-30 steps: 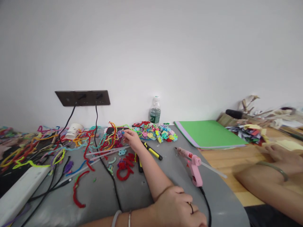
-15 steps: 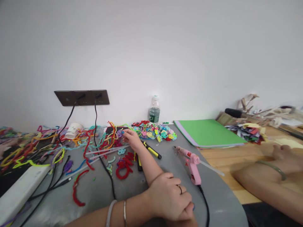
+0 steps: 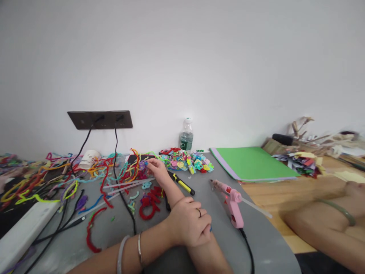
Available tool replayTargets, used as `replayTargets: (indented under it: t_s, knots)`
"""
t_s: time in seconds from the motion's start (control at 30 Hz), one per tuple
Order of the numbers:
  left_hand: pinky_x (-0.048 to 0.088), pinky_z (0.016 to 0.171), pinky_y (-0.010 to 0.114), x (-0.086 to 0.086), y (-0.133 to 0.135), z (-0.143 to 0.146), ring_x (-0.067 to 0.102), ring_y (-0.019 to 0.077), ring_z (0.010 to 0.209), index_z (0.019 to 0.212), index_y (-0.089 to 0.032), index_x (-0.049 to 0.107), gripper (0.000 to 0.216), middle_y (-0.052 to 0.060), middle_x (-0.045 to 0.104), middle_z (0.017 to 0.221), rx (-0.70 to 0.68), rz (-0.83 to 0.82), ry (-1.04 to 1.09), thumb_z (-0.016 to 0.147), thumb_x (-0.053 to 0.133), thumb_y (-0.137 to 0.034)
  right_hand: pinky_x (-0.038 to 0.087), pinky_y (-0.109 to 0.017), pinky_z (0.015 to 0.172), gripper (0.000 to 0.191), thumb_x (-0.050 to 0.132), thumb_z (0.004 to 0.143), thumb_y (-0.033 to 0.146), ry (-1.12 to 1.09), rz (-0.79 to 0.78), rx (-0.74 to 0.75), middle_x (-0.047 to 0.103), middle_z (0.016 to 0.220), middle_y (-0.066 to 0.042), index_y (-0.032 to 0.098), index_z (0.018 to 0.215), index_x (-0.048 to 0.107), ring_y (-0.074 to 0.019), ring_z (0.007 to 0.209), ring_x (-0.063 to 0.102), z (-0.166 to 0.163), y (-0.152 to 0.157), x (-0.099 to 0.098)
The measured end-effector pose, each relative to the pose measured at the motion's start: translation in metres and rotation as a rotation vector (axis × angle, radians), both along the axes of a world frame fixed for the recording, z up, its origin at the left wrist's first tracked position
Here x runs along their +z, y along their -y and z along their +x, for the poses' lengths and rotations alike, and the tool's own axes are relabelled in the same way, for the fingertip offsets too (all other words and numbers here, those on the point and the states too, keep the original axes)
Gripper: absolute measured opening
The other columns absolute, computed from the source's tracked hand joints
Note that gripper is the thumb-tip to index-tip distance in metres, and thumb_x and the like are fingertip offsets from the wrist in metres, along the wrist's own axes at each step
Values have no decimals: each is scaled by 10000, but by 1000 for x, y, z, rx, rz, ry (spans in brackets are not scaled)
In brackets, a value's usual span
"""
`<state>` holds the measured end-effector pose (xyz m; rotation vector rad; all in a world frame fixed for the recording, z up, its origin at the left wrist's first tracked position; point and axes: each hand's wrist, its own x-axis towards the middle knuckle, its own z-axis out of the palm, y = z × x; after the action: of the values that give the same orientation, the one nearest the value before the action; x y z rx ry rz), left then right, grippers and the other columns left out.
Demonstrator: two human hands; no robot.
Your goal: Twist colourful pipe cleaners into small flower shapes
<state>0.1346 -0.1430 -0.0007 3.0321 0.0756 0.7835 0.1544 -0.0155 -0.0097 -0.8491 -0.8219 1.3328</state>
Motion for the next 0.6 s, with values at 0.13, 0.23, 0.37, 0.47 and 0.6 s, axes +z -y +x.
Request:
replayTargets:
  t_s: [0.13, 0.23, 0.37, 0.47, 0.6]
  knots:
    - [300, 562, 341, -1, 2, 7, 598, 160, 613, 711, -172, 633, 209, 10, 674, 612, -16, -8, 25, 856, 571, -311, 392, -217, 510, 372, 836, 563, 418, 5, -8, -68, 543, 590, 77, 201, 774, 619, -73, 485, 477, 3, -2, -2]
    - [310, 559, 334, -3, -3, 6, 596, 153, 591, 695, -177, 631, 231, 6, 668, 591, -38, -6, 15, 874, 556, -302, 391, -226, 502, 377, 831, 556, 426, 6, -16, -65, 523, 572, 78, 204, 767, 612, -82, 479, 466, 5, -3, -3]
    - [375, 596, 336, 1, -13, -2, 617, 170, 620, 731, -177, 647, 193, 17, 687, 632, -43, -23, -53, 863, 562, -288, 393, -232, 501, 374, 832, 552, 430, 7, -17, -45, 518, 575, 72, 204, 747, 606, -87, 483, 467, 3, -5, -3]
    - [444, 658, 323, 16, -28, -18, 646, 172, 661, 775, -176, 668, 160, 18, 716, 679, -69, -116, -65, 868, 563, -253, 403, -233, 511, 347, 823, 581, 428, 18, 2, -53, 536, 592, 66, 208, 755, 618, -85, 489, 472, 2, -6, -4]
    - [493, 827, 284, 45, -71, -62, 680, 169, 886, 937, -212, 682, 203, 32, 760, 939, 54, -417, 254, 877, 502, -139, 393, -231, 491, 343, 836, 558, 425, 46, 34, -54, 544, 571, 58, 209, 706, 616, -96, 494, 474, 3, -9, -1]
